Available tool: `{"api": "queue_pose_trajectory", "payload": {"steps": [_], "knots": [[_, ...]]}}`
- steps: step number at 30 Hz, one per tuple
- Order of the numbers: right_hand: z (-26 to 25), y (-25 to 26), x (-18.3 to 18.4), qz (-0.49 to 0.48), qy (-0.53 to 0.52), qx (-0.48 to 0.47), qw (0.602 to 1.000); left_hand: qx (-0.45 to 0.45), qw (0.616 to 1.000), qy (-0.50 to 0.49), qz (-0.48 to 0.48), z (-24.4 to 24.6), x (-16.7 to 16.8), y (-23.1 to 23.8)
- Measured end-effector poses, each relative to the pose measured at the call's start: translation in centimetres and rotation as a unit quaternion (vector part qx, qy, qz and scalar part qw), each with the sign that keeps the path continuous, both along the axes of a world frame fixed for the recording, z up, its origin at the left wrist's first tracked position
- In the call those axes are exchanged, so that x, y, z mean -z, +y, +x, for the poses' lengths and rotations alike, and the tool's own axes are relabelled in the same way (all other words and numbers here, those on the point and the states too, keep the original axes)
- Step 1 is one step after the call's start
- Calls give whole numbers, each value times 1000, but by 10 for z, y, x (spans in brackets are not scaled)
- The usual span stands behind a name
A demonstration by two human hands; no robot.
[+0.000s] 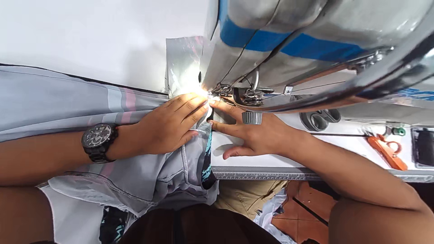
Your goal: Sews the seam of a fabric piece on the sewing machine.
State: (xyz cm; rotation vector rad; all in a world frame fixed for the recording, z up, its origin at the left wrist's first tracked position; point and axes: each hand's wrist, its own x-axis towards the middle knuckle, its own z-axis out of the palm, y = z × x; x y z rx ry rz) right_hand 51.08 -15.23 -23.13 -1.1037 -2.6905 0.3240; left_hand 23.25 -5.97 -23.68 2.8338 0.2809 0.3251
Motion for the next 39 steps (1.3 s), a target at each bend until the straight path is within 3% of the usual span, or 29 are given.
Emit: {"api": "queue_pose_trajectory", "payload": {"steps": [13, 39], "knots": [[-6, -1, 2, -5, 6, 11, 1000, 101, 995, -4, -18, -7, -1, 33], [-1, 7, -2, -7, -18, 14, 1000, 100, 995, -2, -16, -2, -3, 38]]}}
